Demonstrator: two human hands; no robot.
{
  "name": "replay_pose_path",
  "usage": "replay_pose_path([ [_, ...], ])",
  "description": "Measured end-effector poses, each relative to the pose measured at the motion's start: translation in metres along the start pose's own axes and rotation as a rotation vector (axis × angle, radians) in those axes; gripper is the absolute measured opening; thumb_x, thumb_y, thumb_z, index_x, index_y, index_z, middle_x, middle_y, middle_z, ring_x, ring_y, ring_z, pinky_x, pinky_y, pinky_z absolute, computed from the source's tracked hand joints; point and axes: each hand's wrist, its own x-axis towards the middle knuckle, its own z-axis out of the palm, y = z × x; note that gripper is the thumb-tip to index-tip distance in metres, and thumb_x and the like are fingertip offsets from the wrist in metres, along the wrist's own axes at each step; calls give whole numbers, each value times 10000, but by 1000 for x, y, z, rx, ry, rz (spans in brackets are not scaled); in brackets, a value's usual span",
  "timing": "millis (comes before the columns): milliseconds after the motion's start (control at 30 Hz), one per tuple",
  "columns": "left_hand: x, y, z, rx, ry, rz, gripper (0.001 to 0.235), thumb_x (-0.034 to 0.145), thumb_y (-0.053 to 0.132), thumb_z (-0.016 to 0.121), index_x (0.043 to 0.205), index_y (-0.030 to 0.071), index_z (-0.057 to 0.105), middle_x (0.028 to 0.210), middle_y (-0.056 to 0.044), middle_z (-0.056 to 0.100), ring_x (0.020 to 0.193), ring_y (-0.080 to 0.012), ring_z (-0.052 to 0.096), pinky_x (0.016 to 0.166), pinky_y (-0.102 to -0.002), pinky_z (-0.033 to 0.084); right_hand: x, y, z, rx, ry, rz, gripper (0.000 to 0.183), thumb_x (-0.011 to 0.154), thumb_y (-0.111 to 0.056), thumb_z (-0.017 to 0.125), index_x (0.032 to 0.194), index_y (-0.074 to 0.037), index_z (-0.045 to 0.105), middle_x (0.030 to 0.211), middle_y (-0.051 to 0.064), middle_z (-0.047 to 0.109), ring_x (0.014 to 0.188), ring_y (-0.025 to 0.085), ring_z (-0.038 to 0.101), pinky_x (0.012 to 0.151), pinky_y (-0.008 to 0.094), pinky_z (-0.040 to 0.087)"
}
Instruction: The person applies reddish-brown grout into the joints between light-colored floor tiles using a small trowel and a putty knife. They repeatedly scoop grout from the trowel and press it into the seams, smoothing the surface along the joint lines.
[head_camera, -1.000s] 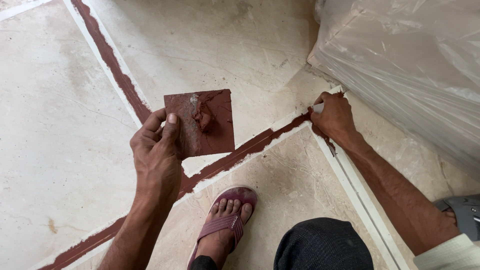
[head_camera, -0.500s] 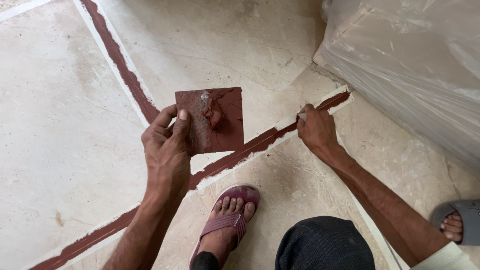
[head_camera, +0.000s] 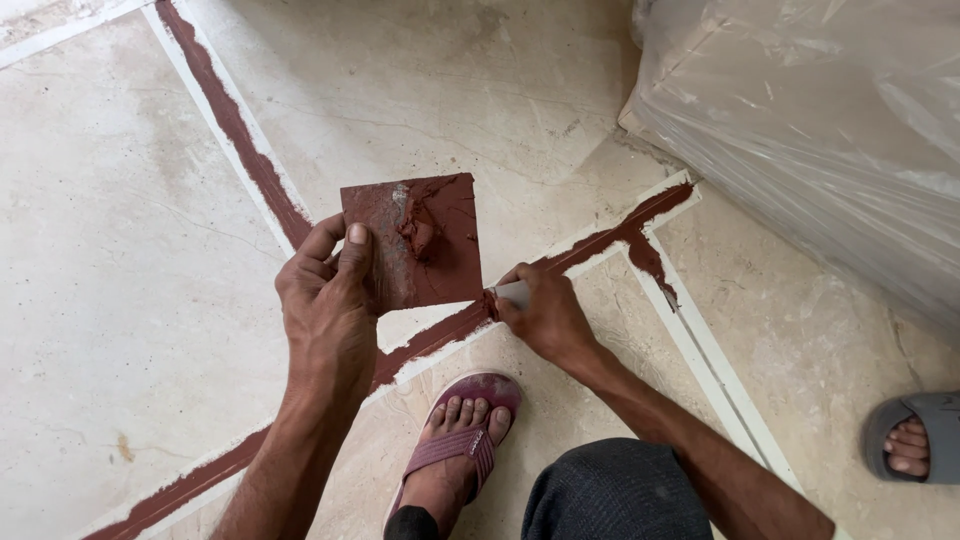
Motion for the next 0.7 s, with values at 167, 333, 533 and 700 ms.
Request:
replay_pose_path([
  [167, 0, 2, -7, -67, 3, 14, 233, 1055, 186, 543, 1152, 24, 678, 883, -39, 709, 704, -80, 667, 609, -246, 630, -33, 20, -69, 826, 34, 286, 446, 813, -187, 782, 1190, 14, 651, 1072, 147, 720, 906, 207, 676, 700, 271, 603],
  [333, 5, -14, -3, -35, 16, -21, 249, 1087, 217, 584, 1157, 9, 703, 815, -28, 614, 619, -90, 525, 482, -243, 497, -71, 100, -127, 1223, 205, 412, 707, 810, -56, 753, 1461, 25, 491, 1233, 170, 605, 989, 180, 643, 713, 198, 593],
  [533, 2, -2, 42, -37, -85, -121, 303, 1032, 226, 535, 1199, 16, 674, 912, -84, 734, 727, -135, 697, 615, -301, 659, -115, 114, -144, 1169, 285, 443, 478, 1037, -177, 502, 1425, 99, 454, 1236, 262, 641, 1007, 248, 676, 691, 261, 594],
  [700, 0, -25, 68, -159, -213, -318, 342, 1011, 205, 521, 1252, -6, 639, 1018, -126, 751, 790, -166, 729, 669, -336, 675, -123, 42, -143, 1108, 319, 91, 390, 1069, -236, 405, 1297, 72, 475, 1198, 306, 614, 1032, 357, 668, 898, 491, 583],
])
